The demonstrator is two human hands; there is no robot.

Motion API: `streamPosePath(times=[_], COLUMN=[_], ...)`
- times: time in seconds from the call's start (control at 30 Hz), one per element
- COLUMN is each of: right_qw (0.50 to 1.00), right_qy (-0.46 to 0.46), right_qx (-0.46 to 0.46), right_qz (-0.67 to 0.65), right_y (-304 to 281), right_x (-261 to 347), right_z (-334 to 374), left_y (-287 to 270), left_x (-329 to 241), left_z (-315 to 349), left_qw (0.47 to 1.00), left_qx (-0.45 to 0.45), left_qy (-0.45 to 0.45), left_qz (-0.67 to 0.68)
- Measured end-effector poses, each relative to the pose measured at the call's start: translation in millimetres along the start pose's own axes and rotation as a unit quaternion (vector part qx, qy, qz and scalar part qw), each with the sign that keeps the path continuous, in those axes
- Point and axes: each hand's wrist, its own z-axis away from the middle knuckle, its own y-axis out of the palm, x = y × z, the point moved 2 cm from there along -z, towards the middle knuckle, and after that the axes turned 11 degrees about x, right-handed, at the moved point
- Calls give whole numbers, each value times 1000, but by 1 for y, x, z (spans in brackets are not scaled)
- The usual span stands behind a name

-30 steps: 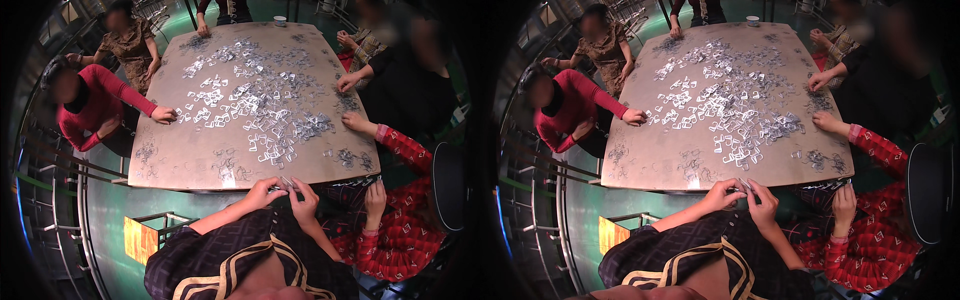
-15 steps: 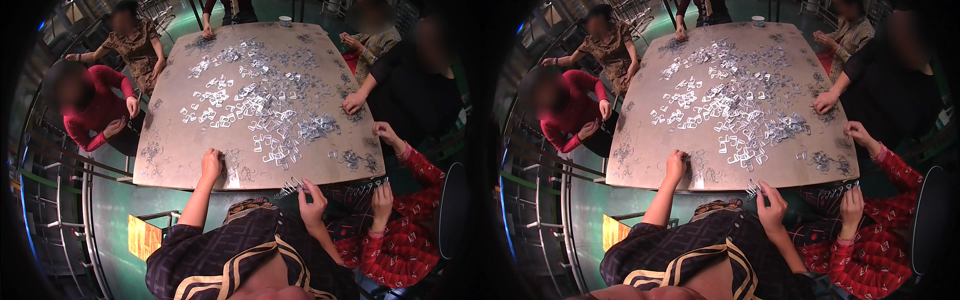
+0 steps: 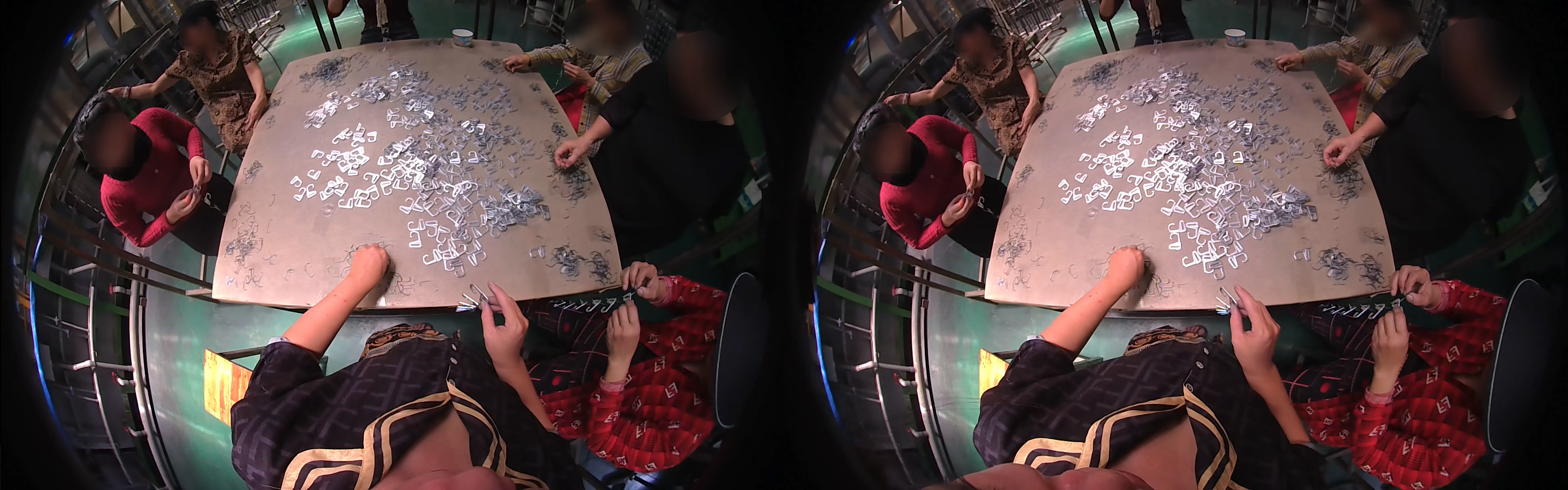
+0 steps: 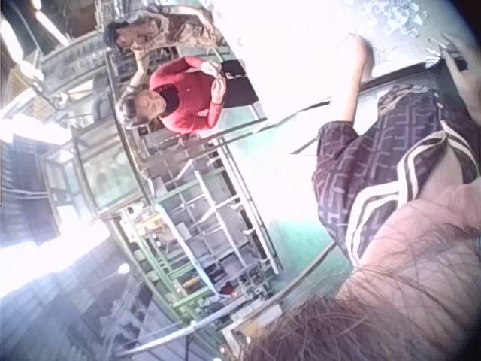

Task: The person picks up small metal hooks from a table and links them together by hand. They occasionally move to a hanging rack to attach the assembled chains.

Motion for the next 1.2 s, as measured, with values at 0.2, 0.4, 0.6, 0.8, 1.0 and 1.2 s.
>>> streamPosePath(times=[0.2, 0.4, 0.6, 0.8, 1.0, 1.2], right_qw=[1000, 999, 998, 997, 995, 990], right_qy=[8, 22, 35, 35, 27, 6], right_qx=[1, 16, 44, 69, 85, 57], right_qz=[0, -16, -22, -30, -34, -128], right_y=[-3, 1, 8, 13, 14, 19], right_x=[3, -2, -4, 5, 3, -22], right_z=[-3, -3, -4, -2, -1, -1], left_y=[-13, -18, -54, -110, -103, -84], left_x=[25, 27, -30, -113, -127, -132], left_z=[4, 5, 33, 69, 63, 66], left_qw=[981, 883, 760, 779, 802, 739], left_qx=[4, -16, 24, -17, -85, -75], left_qy=[-34, -83, 16, 222, 257, 263], left_qz=[193, 461, 649, 586, 533, 616])
